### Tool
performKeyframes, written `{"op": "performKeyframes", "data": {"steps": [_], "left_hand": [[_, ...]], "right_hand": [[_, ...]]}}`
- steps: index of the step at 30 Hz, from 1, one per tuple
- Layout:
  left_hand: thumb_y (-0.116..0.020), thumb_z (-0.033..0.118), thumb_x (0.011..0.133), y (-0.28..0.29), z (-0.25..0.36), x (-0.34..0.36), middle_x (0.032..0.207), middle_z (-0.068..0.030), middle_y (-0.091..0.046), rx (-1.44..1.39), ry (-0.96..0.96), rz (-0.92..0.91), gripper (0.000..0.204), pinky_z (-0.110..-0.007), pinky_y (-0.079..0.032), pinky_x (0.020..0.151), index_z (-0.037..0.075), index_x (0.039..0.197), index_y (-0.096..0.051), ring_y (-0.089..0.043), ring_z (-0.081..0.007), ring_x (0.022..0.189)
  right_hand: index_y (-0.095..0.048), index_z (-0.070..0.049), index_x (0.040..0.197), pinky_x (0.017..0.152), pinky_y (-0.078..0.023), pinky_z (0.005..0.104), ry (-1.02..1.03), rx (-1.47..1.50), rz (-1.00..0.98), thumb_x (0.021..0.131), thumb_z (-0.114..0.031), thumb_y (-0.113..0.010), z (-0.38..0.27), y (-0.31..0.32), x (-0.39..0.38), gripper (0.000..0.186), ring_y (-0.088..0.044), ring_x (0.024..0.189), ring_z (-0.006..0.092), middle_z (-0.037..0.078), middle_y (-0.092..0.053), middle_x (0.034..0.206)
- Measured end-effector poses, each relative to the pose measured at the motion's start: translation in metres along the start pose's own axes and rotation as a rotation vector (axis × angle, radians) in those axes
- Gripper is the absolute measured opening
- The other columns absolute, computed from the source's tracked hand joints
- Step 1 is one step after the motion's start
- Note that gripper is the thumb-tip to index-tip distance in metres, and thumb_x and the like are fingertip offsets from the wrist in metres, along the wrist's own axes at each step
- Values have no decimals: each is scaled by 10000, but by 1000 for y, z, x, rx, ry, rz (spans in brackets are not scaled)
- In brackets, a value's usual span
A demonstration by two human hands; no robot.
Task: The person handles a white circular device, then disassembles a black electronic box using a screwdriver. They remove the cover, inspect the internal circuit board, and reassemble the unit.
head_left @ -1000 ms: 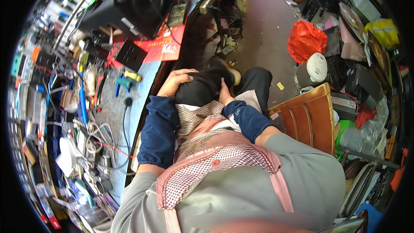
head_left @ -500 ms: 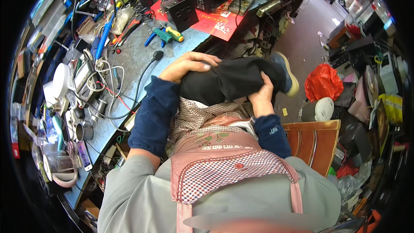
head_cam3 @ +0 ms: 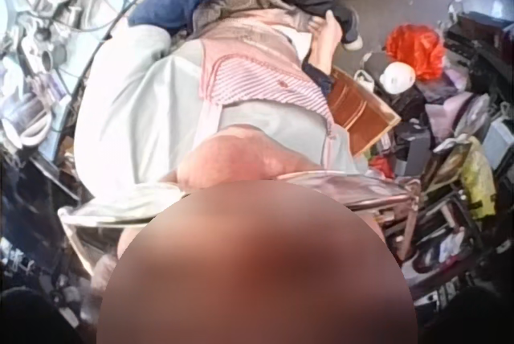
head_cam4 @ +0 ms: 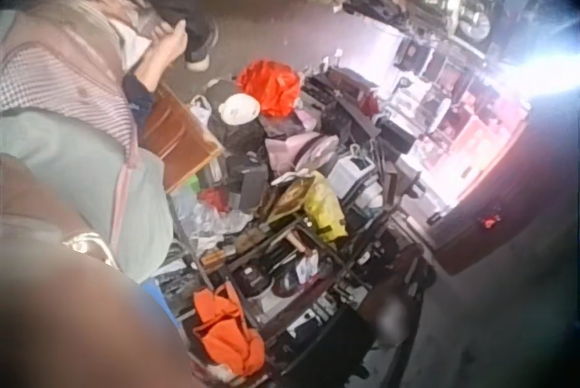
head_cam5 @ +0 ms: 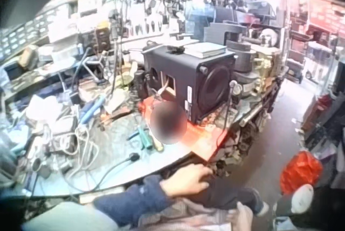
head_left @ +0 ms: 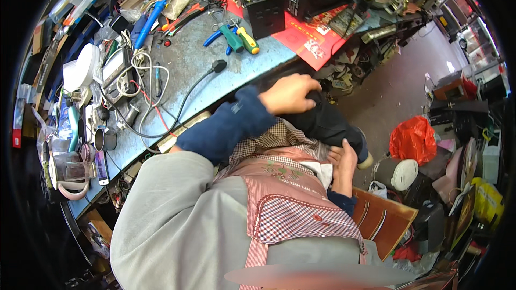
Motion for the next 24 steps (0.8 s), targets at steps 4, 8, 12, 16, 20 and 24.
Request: {"op": "performKeyframes", "data": {"steps": [4,8,12,16,20,24], "left_hand": [[-808,193,887,87,36,-49,1111,-114,-754,122,-87,244,258,-460,-572,947,70,1112,-780,-706,-356,1065],[-821,200,880,152,16,-57,1126,-103,-735,477,63,396,218,-476,-544,922,76,1053,-770,-672,-356,1045],[-818,418,905,178,-35,-40,1312,-194,-686,615,165,373,538,-546,-485,1100,7,1236,-711,-600,-434,1295],[-761,636,919,191,-63,-26,1308,-187,-681,612,199,150,748,-573,-465,1100,-28,1254,-687,-602,-416,1304],[-783,656,866,206,-66,-36,1258,-161,-684,582,342,29,750,-537,-479,1013,-3,1215,-696,-626,-381,1240],[-834,569,803,223,-68,-72,1248,-159,-694,574,513,-2,712,-519,-490,1011,9,1226,-712,-636,-381,1233]], "right_hand": [[-700,6,1048,811,-515,271,589,-55,191,1009,-48,-709,-25,13,48,67,-651,850,141,70,-721,956],[-712,0,1117,734,-561,340,865,-510,215,1002,-112,-748,-77,-61,69,166,-683,745,173,83,-735,825],[-793,-67,1080,801,-583,453,648,-923,105,917,-294,-803,-91,-127,96,280,-753,831,345,140,-774,861],[-792,-46,1058,804,-587,454,787,-884,86,922,-282,-786,-96,-159,113,272,-772,871,374,176,-795,901],[-771,-17,1026,778,-583,457,834,-845,11,915,-206,-751,-82,-189,135,220,-771,854,388,206,-782,890],[-779,-35,986,793,-573,490,812,-784,1,900,-237,-780,-65,-179,148,220,-739,864,436,197,-765,870]]}}
Point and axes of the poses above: each hand's wrist, its own x-axis towards the middle knuckle, its own y-axis out of the back of the hand, z = x × y, the point moved 5 cm from there along x, towards the middle knuckle
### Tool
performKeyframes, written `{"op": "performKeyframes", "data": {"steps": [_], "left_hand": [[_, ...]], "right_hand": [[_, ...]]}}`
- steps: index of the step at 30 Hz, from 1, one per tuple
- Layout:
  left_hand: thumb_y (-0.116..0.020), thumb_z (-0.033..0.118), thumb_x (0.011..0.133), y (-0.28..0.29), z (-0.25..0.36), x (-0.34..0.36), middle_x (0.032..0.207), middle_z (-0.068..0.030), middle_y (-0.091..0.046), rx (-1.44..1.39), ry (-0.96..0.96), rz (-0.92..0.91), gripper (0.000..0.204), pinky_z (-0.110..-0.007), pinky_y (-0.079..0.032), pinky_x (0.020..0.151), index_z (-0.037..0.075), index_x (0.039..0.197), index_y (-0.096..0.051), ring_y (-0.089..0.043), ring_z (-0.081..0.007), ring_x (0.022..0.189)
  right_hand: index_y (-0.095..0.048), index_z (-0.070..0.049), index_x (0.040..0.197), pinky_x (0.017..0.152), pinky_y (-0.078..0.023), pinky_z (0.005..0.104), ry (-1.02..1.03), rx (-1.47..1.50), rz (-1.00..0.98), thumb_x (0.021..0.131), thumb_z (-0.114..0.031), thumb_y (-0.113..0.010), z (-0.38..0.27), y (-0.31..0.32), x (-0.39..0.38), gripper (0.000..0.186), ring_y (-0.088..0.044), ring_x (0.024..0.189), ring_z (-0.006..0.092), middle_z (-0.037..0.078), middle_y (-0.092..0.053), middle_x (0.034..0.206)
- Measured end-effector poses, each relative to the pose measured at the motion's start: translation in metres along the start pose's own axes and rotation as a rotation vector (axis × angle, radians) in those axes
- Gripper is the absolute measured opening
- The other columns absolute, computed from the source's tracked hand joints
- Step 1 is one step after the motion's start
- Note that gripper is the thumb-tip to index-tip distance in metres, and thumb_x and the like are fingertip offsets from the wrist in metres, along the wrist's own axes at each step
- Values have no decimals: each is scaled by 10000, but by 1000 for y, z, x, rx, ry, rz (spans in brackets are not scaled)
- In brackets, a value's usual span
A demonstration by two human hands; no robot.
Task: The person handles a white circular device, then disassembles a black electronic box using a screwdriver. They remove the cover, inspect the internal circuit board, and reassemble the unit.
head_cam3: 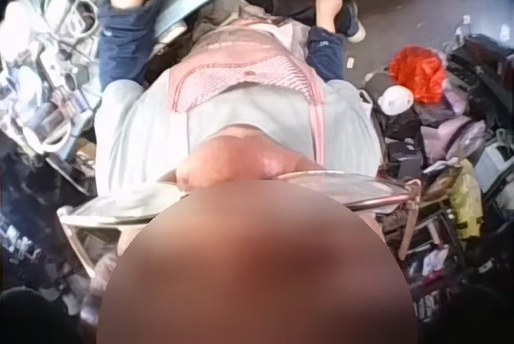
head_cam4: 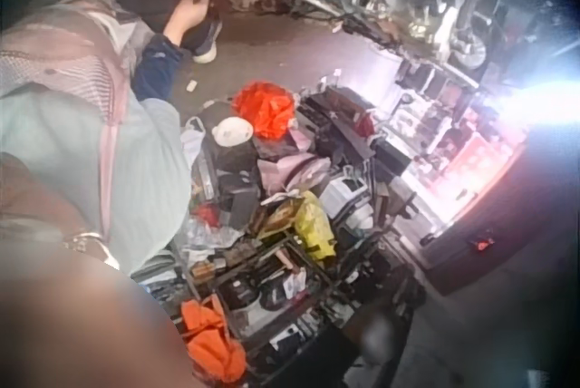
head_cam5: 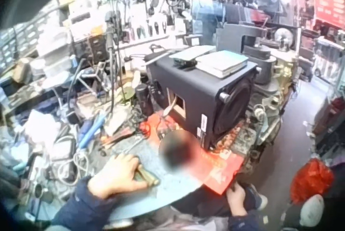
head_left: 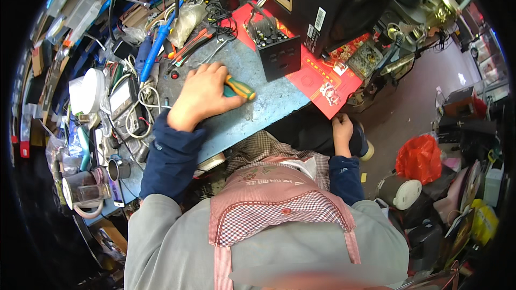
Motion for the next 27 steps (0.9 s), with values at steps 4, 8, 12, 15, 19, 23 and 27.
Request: {"op": "performKeyframes", "data": {"steps": [4,8,12,15,19,23,27], "left_hand": [[-895,517,815,8,-2,-14,1409,-220,-676,-118,-9,123,832,-511,-482,1126,-2,1420,-655,-611,-416,1355],[-919,355,868,18,28,-4,1516,-231,-644,-597,44,332,828,-486,-518,1131,3,1530,-569,-619,-409,1397],[-900,194,885,-1,38,30,1539,-228,-626,-756,159,374,858,-432,-586,1030,0,1598,-466,-644,-353,1368],[-912,206,834,-46,30,57,1445,-299,-651,-982,164,326,990,-429,-572,1043,-26,1638,-383,-686,-362,1300],[-925,172,784,-45,36,62,1455,-306,-636,-1226,314,233,1102,-378,-561,1020,-34,1672,-305,-713,-312,1197],[-830,-45,808,-48,24,60,1705,-290,-398,-1451,257,185,1099,-440,-537,1109,-10,1725,-225,-519,-397,1506],[-658,-61,783,-41,14,65,1738,-279,-354,-1982,294,78,1015,-444,-437,1194,-48,1711,-247,-384,-410,1600]], "right_hand": [[-796,-33,1037,803,-579,465,-6,2,-50,912,-232,-772,7,15,-2,237,-756,854,398,186,-777,876],[-762,18,1012,719,-547,352,25,223,42,934,-82,-765,-12,44,-15,127,-688,730,238,129,-730,826],[-740,6,981,621,-470,274,442,338,49,882,80,-774,-147,100,-50,128,-590,665,147,76,-653,841],[-746,3,988,623,-491,285,689,495,-66,850,100,-781,-241,126,-63,172,-622,692,167,106,-672,872],[-688,29,1279,716,-578,316,690,418,-232,851,68,-800,-296,101,-31,444,-708,847,214,176,-666,1197],[-575,40,1487,725,-591,296,334,514,-360,937,0,-764,-322,52,10,583,-713,912,154,152,-674,1267],[-622,67,1411,699,-573,281,340,525,-451,922,7,-777,-314,13,27,516,-699,782,144,133,-706,1166]]}}
Point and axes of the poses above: each hand's wrist, its own x-axis towards the middle knuckle, its own y-axis out of the back of the hand, z = x × y, the point moved 5 cm from there along x, towards the middle knuckle
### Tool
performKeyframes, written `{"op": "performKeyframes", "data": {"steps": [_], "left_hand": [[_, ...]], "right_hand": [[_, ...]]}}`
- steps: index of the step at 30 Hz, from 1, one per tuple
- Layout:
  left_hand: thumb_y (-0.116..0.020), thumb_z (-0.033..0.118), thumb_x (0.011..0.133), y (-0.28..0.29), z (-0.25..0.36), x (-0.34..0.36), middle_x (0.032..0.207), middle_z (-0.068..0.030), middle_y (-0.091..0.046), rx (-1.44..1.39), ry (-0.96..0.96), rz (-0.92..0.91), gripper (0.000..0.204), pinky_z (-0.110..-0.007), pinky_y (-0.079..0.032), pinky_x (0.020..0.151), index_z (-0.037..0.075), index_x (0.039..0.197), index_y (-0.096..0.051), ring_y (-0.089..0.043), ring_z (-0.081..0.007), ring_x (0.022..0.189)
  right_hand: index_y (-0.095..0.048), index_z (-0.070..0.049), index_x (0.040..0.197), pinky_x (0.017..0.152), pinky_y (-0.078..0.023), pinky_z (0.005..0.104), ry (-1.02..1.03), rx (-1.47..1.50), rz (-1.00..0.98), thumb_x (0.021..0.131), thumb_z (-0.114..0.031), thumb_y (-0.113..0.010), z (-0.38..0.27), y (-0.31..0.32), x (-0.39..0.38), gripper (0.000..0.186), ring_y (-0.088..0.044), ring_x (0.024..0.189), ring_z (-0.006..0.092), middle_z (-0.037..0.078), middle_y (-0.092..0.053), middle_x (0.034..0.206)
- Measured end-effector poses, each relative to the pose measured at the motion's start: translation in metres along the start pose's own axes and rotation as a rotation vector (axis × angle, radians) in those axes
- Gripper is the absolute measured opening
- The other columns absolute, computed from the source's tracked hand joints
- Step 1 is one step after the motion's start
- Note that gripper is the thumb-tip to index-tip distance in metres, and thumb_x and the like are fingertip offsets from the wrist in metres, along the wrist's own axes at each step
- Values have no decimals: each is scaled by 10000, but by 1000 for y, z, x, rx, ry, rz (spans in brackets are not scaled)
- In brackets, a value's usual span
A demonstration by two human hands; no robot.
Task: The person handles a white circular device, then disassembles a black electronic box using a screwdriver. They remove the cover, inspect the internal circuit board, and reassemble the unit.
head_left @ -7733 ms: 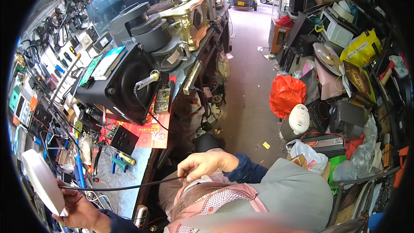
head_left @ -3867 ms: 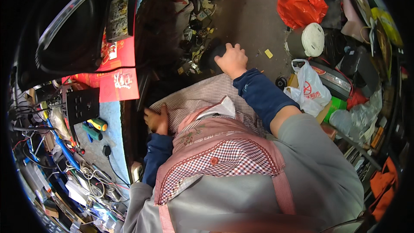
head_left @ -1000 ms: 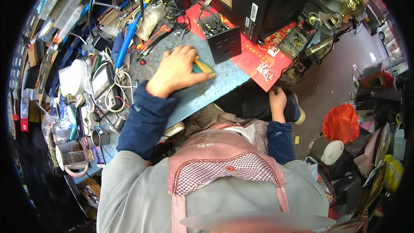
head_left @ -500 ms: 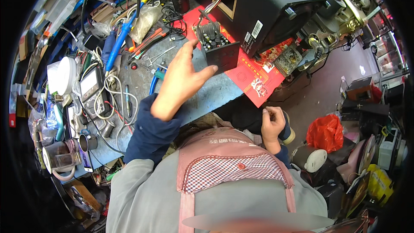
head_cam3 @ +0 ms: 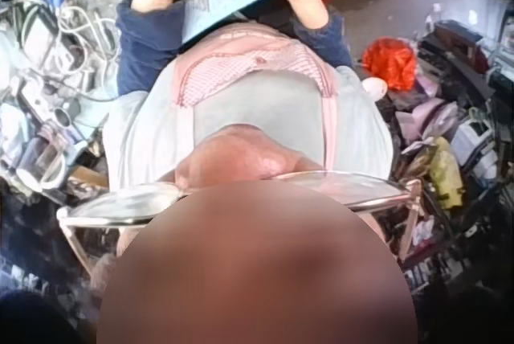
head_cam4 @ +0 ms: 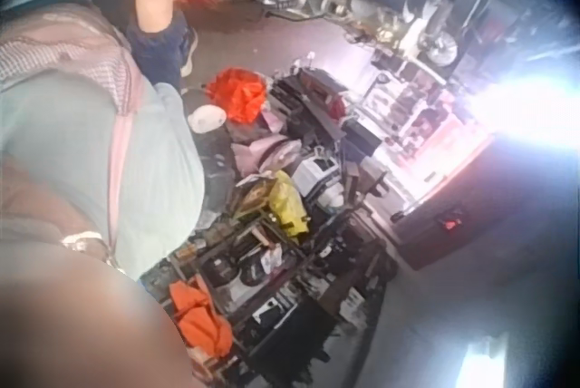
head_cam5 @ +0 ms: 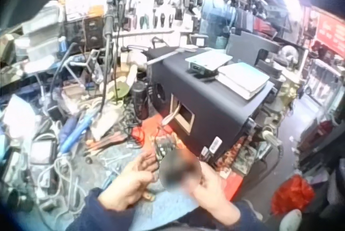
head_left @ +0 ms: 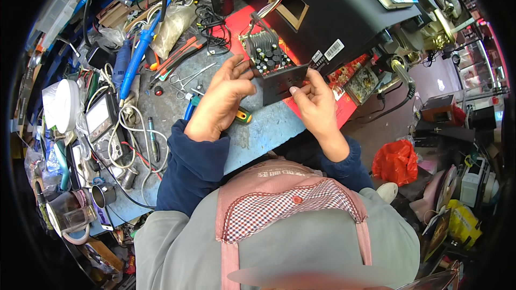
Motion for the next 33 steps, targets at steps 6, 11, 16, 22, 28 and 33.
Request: {"op": "performKeyframes", "data": {"steps": [6,11,16,22,28,33], "left_hand": [[-618,-14,833,12,-3,8,1583,-179,-516,-225,-35,33,815,-453,-455,1174,-69,1621,-417,-539,-304,1418],[-636,-74,840,5,1,7,1423,-128,-625,-134,-253,20,791,-383,-471,1172,-62,1608,-450,-617,-235,1263],[-758,-32,769,-4,12,6,1344,-69,-547,84,-404,14,879,-357,-492,1100,-41,1599,-471,-566,-211,1222],[-608,-108,718,-8,29,24,1411,-183,-626,-113,-381,-19,687,-335,-528,1057,-69,1400,-539,-633,-271,1290],[-590,-78,832,-18,40,35,1335,-188,-674,-187,-341,-109,482,-348,-529,1042,-55,1314,-588,-660,-281,1243],[-637,41,900,-14,34,33,1415,-186,-652,-189,-404,-159,552,-401,-410,1233,-103,1427,-561,-604,-288,1355]], "right_hand": [[-722,36,1314,811,-601,300,312,-54,66,896,115,-726,-15,-1,-16,426,-750,910,186,148,-748,1193],[-741,9,1278,876,-619,358,439,-136,96,864,148,-697,-22,-3,-25,439,-779,1012,304,193,-779,1167],[-690,21,1103,857,-610,345,420,-154,86,823,165,-647,-19,-3,-27,317,-766,979,276,178,-765,1140],[-657,-2,1035,809,-598,356,414,-184,117,783,149,-618,-23,-6,-23,297,-744,913,293,157,-748,1078],[-648,1,1000,771,-573,429,404,-177,93,761,148,-634,-23,-6,-18,280,-709,886,405,184,-702,967],[-651,6,996,757,-567,409,366,-148,49,775,123,-648,-23,-5,-17,251,-711,846,347,164,-696,934]]}}
Point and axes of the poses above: each hand's wrist, its own x-axis towards the middle knuckle, its own y-axis out of the back of the hand, z = x × y, the point moved 5 cm from there along x, towards the middle knuckle
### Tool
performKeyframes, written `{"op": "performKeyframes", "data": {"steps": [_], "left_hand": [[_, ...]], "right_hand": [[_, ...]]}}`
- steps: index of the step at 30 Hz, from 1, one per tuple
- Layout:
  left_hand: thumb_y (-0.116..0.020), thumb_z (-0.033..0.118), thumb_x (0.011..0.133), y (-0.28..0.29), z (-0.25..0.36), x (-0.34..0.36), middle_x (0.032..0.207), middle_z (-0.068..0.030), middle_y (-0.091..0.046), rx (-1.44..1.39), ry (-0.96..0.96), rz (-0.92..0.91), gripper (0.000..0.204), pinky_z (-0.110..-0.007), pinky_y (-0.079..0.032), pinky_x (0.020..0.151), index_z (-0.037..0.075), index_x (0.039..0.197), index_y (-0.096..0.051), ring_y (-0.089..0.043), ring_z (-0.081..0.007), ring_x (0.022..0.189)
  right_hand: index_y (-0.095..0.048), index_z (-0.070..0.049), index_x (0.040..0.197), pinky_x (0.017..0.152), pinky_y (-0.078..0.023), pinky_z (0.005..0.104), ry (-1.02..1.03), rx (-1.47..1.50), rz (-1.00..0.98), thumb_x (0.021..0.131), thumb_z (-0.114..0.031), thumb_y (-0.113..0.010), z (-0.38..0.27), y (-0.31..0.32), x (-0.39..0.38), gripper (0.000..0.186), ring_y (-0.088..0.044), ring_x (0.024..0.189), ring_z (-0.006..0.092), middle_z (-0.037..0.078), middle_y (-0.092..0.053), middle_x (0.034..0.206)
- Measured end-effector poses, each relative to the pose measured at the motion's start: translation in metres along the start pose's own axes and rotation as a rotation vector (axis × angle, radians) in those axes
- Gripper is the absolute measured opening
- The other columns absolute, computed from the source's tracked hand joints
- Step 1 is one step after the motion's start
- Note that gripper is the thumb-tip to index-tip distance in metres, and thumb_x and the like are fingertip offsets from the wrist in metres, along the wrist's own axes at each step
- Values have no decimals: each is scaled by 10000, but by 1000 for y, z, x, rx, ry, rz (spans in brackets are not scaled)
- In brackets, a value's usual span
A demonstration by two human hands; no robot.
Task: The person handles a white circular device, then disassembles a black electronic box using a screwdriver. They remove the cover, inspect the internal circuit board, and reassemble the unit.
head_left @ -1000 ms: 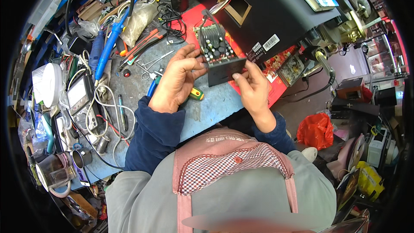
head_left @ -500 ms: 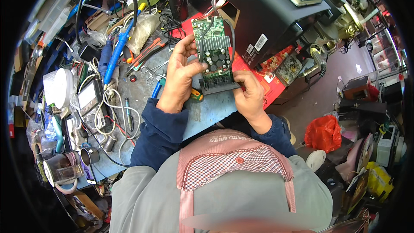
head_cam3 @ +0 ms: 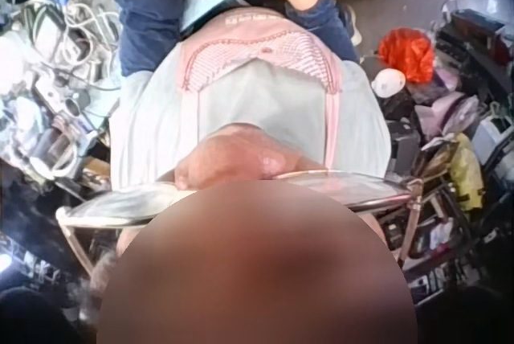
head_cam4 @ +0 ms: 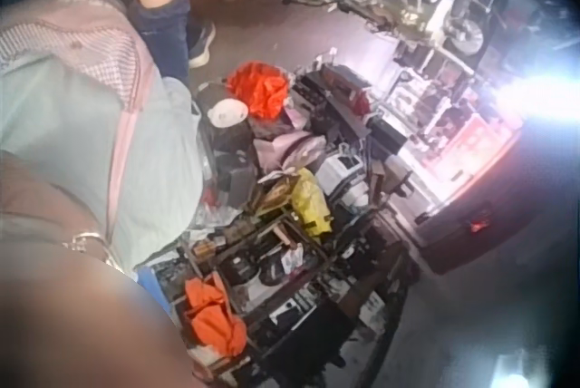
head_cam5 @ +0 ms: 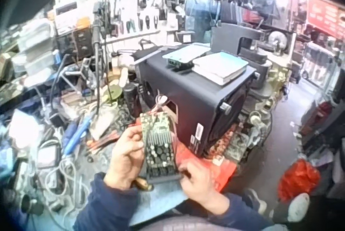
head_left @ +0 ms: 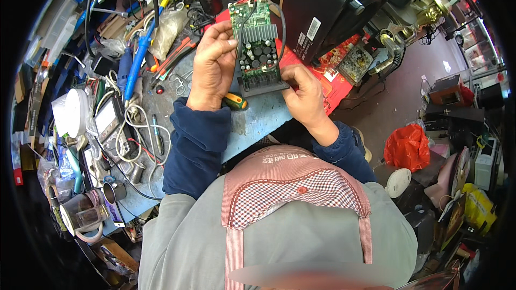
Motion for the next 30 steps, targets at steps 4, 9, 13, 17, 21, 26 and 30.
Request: {"op": "performKeyframes", "data": {"steps": [4,9,13,17,21,26,30], "left_hand": [[-699,90,953,3,-2,-4,1432,-204,-654,-2,-1,-23,563,-410,-417,1237,-109,1454,-534,-618,-289,1363],[-746,137,982,2,-3,-4,1423,-197,-673,44,-23,-19,556,-404,-424,1227,-96,1443,-542,-631,-274,1345],[-745,148,987,2,-4,-3,1405,-165,-675,72,-26,15,553,-398,-422,1218,-78,1450,-544,-615,-245,1347],[-707,166,996,3,-4,-4,1422,-154,-656,93,-28,36,537,-397,-429,1209,-72,1449,-544,-606,-236,1352],[-671,178,1005,1,-3,-5,1426,-152,-654,118,-9,66,532,-397,-442,1198,-70,1457,-538,-607,-232,1351],[-645,195,1019,2,-4,-5,1441,-148,-649,131,-2,70,539,-399,-451,1192,-68,1474,-527,-605,-228,1359],[-631,224,1037,4,-6,-2,1450,-147,-649,113,-7,52,540,-399,-452,1191,-62,1483,-526,-607,-232,1360]], "right_hand": [[-657,4,1002,752,-569,393,-3,13,8,777,123,-650,1,-1,-1,255,-714,846,336,157,-697,930],[-661,8,995,748,-571,383,-7,19,-3,781,122,-659,3,-2,-1,243,-717,833,326,157,-703,929],[-677,8,1008,760,-577,376,-13,18,-2,798,111,-668,3,-2,0,234,-724,842,317,156,-709,937],[-693,6,1022,772,-582,371,-11,15,-5,813,96,-678,0,-2,1,228,-730,851,308,151,-714,946],[-700,4,1025,769,-582,370,-28,36,-16,821,89,-683,3,-3,0,221,-731,850,300,146,-716,945],[-709,-1,1030,763,-580,368,-21,41,-12,838,80,-690,4,-3,0,210,-731,847,297,143,-718,939],[-712,-2,1038,767,-584,379,-36,20,-34,848,55,-704,4,-3,3,199,-739,855,307,150,-726,949]]}}
Point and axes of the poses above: each hand's wrist, its own x-axis towards the middle knuckle, its own y-axis out of the back of the hand, z = x × y, the point moved 5 cm from there along x, towards the middle knuckle
